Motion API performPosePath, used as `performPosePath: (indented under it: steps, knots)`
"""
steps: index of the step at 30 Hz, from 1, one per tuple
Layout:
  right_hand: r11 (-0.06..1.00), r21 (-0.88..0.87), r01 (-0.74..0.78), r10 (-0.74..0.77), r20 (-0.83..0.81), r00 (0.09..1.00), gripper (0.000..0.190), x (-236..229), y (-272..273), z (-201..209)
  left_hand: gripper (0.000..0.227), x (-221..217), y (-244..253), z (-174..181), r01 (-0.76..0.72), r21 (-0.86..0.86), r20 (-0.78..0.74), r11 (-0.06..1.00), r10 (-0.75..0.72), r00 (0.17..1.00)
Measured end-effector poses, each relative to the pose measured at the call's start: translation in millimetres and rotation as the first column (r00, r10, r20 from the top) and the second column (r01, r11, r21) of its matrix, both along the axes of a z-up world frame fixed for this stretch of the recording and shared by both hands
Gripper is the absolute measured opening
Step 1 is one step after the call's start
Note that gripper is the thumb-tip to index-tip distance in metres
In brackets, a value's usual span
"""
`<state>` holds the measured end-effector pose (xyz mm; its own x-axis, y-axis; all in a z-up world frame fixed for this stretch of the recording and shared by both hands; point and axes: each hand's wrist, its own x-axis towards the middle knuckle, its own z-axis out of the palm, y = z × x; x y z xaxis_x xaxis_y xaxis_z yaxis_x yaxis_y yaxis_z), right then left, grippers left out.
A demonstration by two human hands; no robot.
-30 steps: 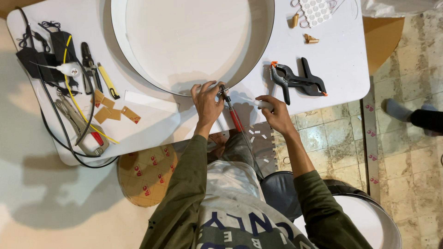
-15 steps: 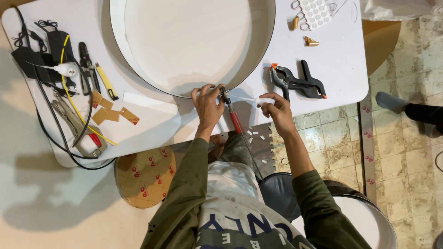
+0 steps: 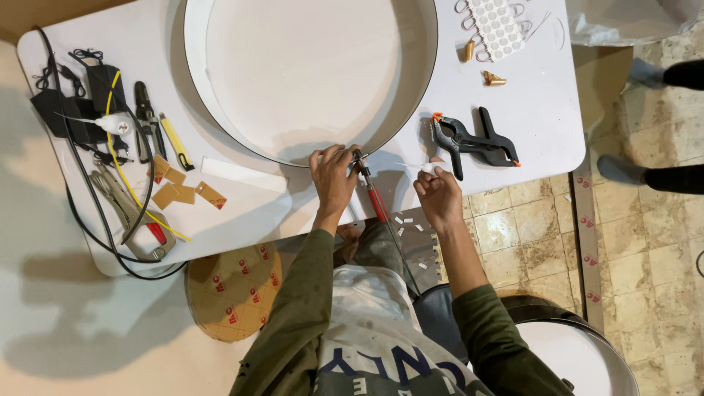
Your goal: The person secures a metal hoop onto the rim of a white drum shell using a red-handled drum key. They apply glue to the hoop joint and tighten the tension rods to hold the hoop in place.
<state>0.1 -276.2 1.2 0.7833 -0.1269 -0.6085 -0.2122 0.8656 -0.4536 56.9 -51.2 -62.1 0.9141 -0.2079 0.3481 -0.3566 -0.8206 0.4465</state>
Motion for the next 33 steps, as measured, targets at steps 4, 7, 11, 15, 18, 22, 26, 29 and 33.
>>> performPosePath:
  steps: [4,7,11,15,18,22,26,29,33]
  knots:
    - [0.998,-0.047,-0.043,0.044,0.011,0.999,0.021,2,3,-11,0.034,2,1,12,0.002,0.027,0.053,1.000,-0.003,0.999]
    - [0.998,-0.053,-0.046,0.048,0.032,0.998,0.029,-2,2,-28,0.032,-2,2,21,0.013,0.022,0.056,1.000,-0.014,0.998]
    - [0.996,-0.068,-0.058,0.061,0.051,0.997,0.030,1,-1,-36,0.030,3,1,20,0.027,0.006,0.025,1.000,-0.027,0.999]
    - [0.990,-0.114,-0.083,0.089,0.054,0.995,0.032,-1,1,-36,0.030,1,2,18,0.029,0.000,0.029,1.000,-0.029,0.999]
    - [0.991,-0.106,-0.077,0.085,0.070,0.994,0.033,1,1,-39,0.028,-1,4,20,0.038,0.010,0.031,0.999,-0.038,0.999]
    - [0.987,-0.136,-0.090,0.100,0.068,0.993,0.033,6,0,-42,0.026,1,2,17,0.017,0.008,0.028,1.000,-0.017,0.999]
    - [0.975,-0.200,-0.100,0.111,0.046,0.993,0.033,8,-2,-43,0.028,1,1,7,0.008,0.019,0.047,1.000,-0.009,0.999]
    - [0.970,-0.227,-0.090,0.103,0.045,0.994,0.033,8,-3,-44,0.031,1,-2,5,-0.003,0.010,0.086,1.000,0.002,0.996]
    - [0.949,-0.298,-0.101,0.124,0.059,0.990,0.030,7,-1,-36,0.033,-1,-2,2,-0.024,0.015,0.112,1.000,0.022,0.993]
